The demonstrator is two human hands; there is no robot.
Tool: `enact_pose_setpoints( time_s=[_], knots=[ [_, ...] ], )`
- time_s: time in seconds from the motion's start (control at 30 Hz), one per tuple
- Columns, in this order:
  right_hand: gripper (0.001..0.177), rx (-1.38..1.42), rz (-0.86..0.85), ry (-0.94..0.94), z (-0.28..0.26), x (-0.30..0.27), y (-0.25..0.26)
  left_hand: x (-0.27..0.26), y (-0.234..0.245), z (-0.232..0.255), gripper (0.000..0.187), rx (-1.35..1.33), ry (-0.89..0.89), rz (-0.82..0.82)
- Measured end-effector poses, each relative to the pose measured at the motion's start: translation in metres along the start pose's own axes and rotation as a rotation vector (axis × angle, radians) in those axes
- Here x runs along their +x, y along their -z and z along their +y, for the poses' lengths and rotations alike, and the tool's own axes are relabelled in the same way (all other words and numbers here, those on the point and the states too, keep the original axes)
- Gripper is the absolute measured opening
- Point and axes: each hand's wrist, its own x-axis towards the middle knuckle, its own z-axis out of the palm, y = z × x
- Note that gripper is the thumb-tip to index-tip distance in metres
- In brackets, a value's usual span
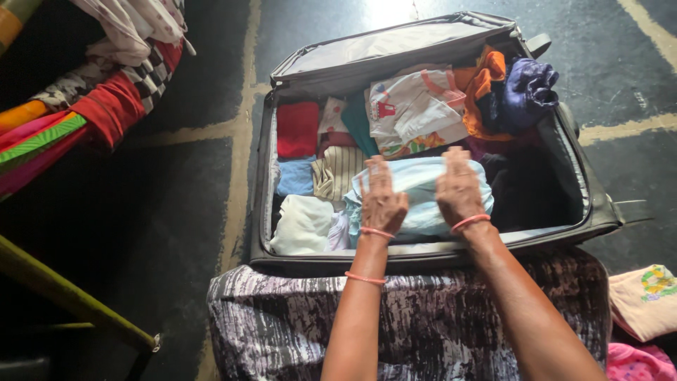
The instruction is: The person is packing a suitcase with various folded clothes. They place a light blue garment into the suitcase, press it down, and then add a white garment with a red design. The person continues to arrange and press down the clothes to fit them into the suitcase.
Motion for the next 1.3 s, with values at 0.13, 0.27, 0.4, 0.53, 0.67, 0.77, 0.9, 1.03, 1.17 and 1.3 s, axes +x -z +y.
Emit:
enact_pose_setpoints(
  time_s=[0.13, 0.27, 0.4, 0.53, 0.67, 0.77, 0.9, 1.03, 1.17, 1.3],
  knots=[
    [0.065, -0.246, -0.435, 0.143, -0.015, -0.004, -0.014, -0.002, -0.047, -0.019, 0.068, 0.182, -0.23, -0.293],
    [0.067, -0.169, -0.499, -0.032, 0.011, -0.022, -0.032, -0.009, -0.069, -0.039, 0.066, 0.303, -0.058, -0.37],
    [0.071, -0.337, -0.396, -0.272, 0.031, -0.027, -0.042, -0.009, -0.041, -0.037, 0.07, 0.344, 0.301, -0.362],
    [0.062, -0.264, -0.335, -0.55, 0.021, -0.029, -0.008, -0.011, -0.017, -0.027, 0.072, 0.367, 0.507, -0.168],
    [0.048, -0.14, 0.125, -0.165, 0.004, -0.011, 0.005, -0.001, -0.012, -0.019, 0.064, 0.129, 0.112, 0.217],
    [0.057, -0.181, -0.083, 0.114, -0.002, 0.0, -0.005, 0.006, -0.027, -0.015, 0.063, -0.023, -0.196, 0.085],
    [0.069, -0.246, -0.46, 0.081, -0.001, -0.013, -0.028, -0.002, -0.051, -0.02, 0.062, 0.241, -0.149, -0.364],
    [0.071, -0.219, -0.551, -0.156, 0.016, -0.017, -0.027, -0.001, -0.042, -0.028, 0.067, 0.389, 0.078, -0.467],
    [0.067, -0.285, -0.483, -0.499, 0.011, -0.015, -0.005, -0.007, -0.019, -0.023, 0.069, 0.374, 0.395, -0.341],
    [0.054, -0.271, 0.01, -0.32, 0.001, -0.016, 0.013, -0.006, -0.01, -0.018, 0.074, 0.239, 0.302, 0.053]
  ],
)
